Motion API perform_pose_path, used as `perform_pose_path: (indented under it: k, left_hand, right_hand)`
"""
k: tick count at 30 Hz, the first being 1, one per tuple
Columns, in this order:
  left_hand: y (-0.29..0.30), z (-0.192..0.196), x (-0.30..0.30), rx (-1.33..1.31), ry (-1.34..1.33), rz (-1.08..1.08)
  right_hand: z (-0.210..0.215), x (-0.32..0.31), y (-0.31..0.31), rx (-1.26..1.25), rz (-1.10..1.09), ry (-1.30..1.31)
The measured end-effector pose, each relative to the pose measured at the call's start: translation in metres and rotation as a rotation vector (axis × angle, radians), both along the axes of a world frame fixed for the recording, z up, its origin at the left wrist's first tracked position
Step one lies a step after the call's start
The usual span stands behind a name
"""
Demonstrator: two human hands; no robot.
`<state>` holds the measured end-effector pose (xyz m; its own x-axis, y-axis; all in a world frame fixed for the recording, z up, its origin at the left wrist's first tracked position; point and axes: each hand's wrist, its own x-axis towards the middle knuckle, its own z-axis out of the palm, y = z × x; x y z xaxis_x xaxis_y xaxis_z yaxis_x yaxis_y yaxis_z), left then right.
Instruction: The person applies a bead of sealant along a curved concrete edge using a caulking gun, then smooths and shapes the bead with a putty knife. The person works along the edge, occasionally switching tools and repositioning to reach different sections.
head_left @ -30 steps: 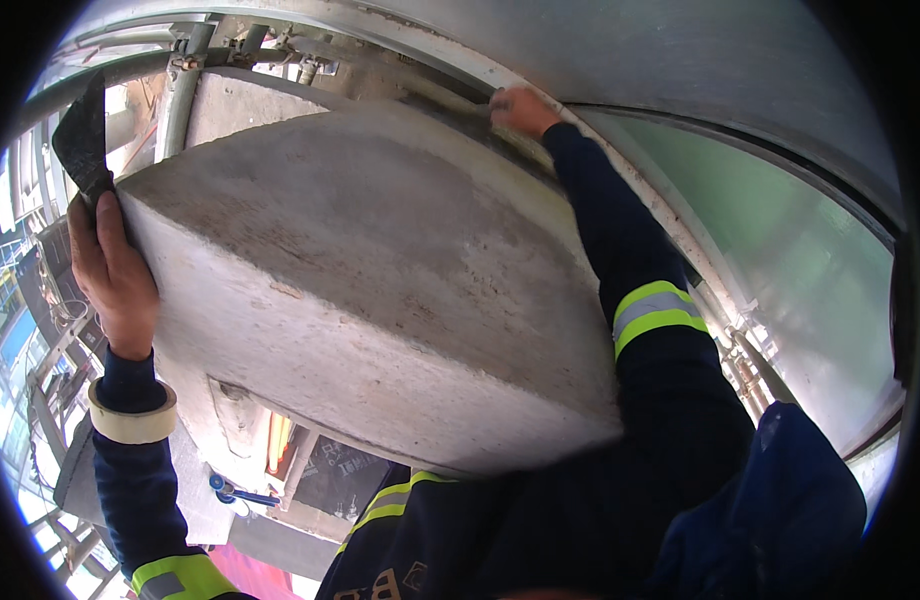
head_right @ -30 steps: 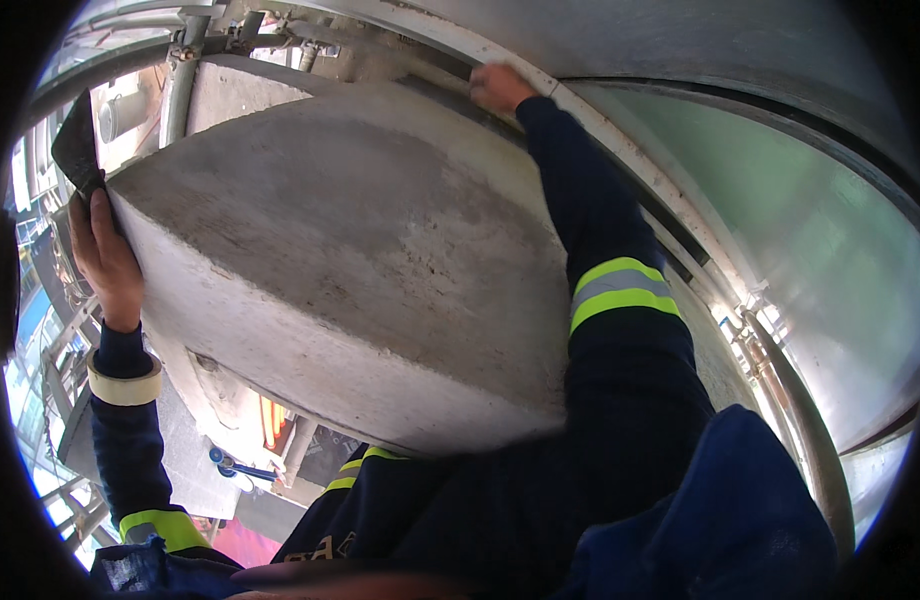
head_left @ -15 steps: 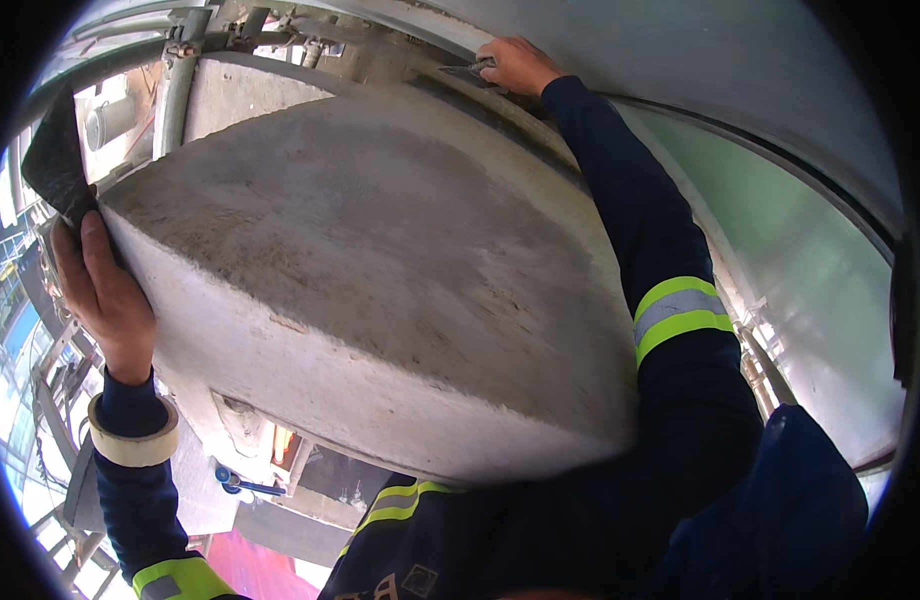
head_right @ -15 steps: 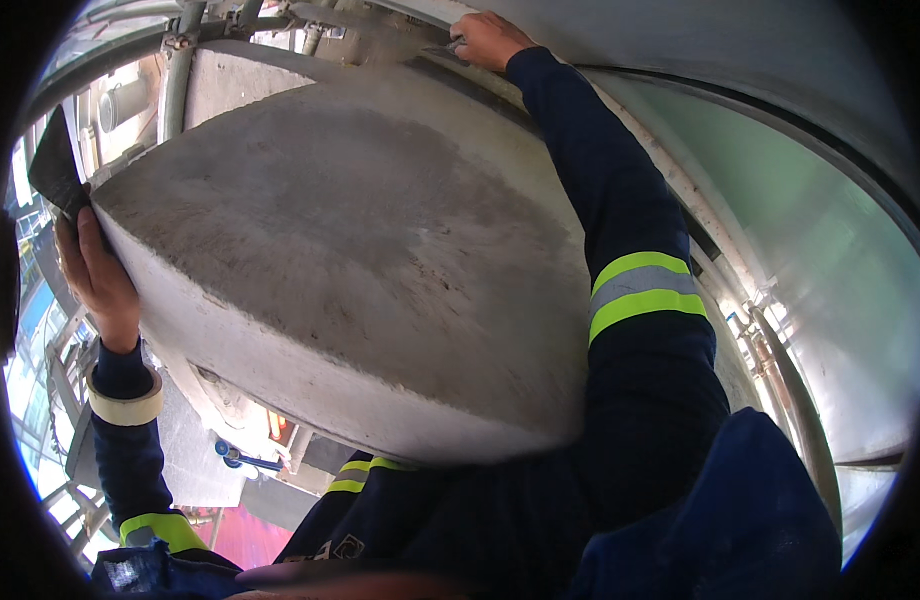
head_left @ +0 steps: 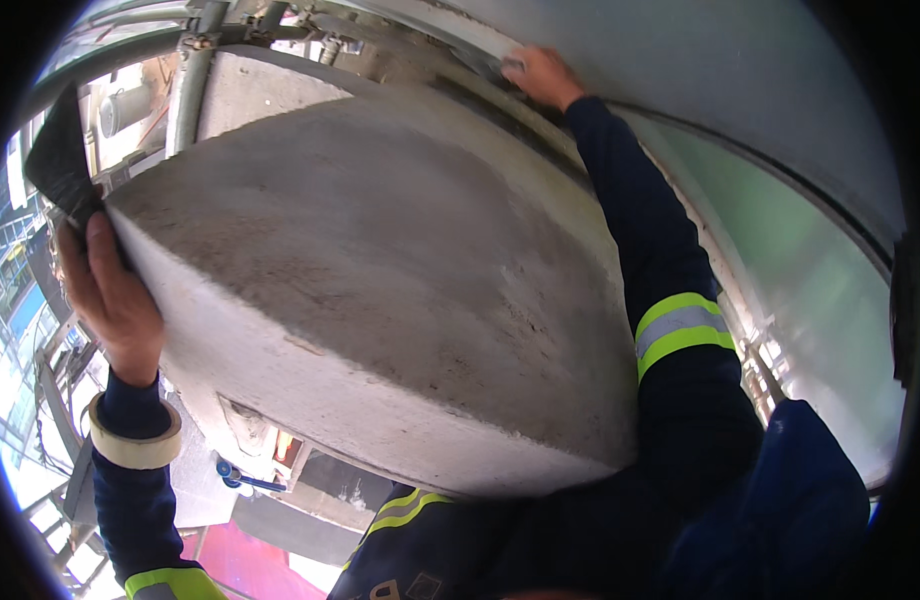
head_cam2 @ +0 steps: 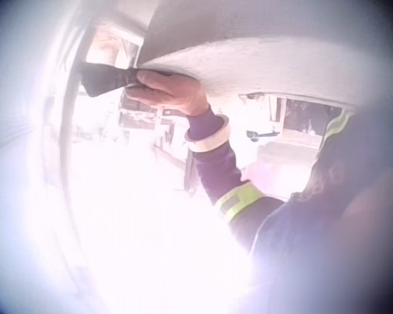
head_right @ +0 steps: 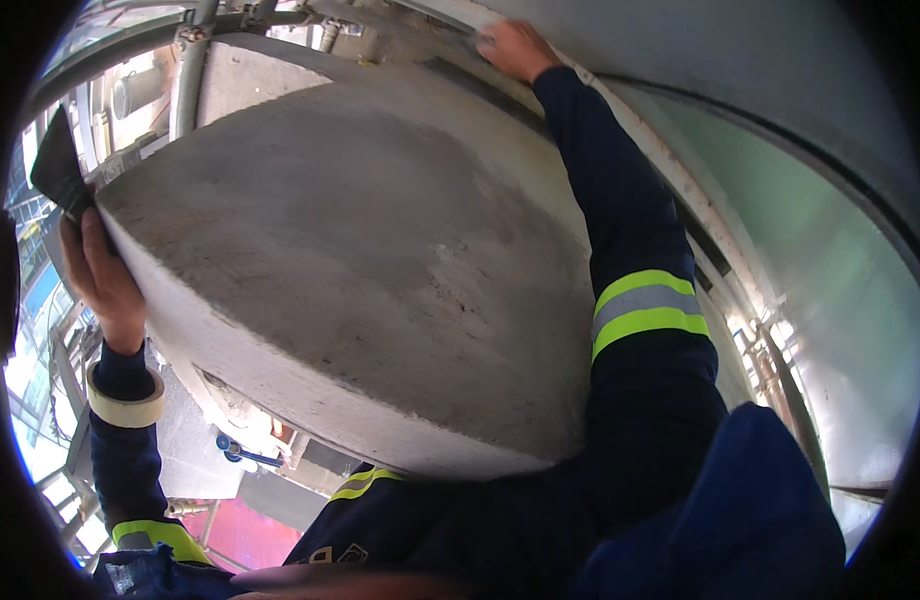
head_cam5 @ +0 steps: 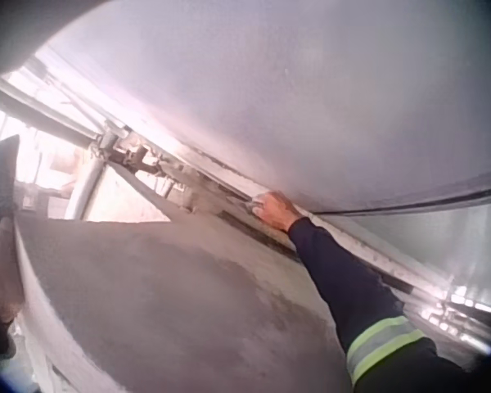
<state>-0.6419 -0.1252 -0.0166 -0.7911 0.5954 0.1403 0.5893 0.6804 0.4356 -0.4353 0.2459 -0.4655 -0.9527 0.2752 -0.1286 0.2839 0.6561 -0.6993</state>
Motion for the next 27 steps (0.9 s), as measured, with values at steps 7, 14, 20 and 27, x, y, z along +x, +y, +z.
perform_pose_path:
  k: [7, 14, 20, 27]
  left_hand:
    - [0.001, -0.002, 0.007, 0.010, 0.037, -0.021]
    - [0.015, 0.000, 0.011, -0.073, 0.141, -0.064]
    - [0.025, 0.000, 0.015, 0.005, 0.105, -0.018]
    - [0.027, -0.003, 0.012, 0.022, 0.126, -0.089]
  right_hand:
    - [-0.021, 0.050, -0.082, 0.074, 0.073, -0.558]
    - [-0.004, 0.045, -0.008, -0.025, 0.127, -0.481]
    - [0.124, -0.001, -0.014, 0.203, 0.415, -0.294]
    - [0.343, -0.013, -0.014, 0.518, 0.402, 0.025]
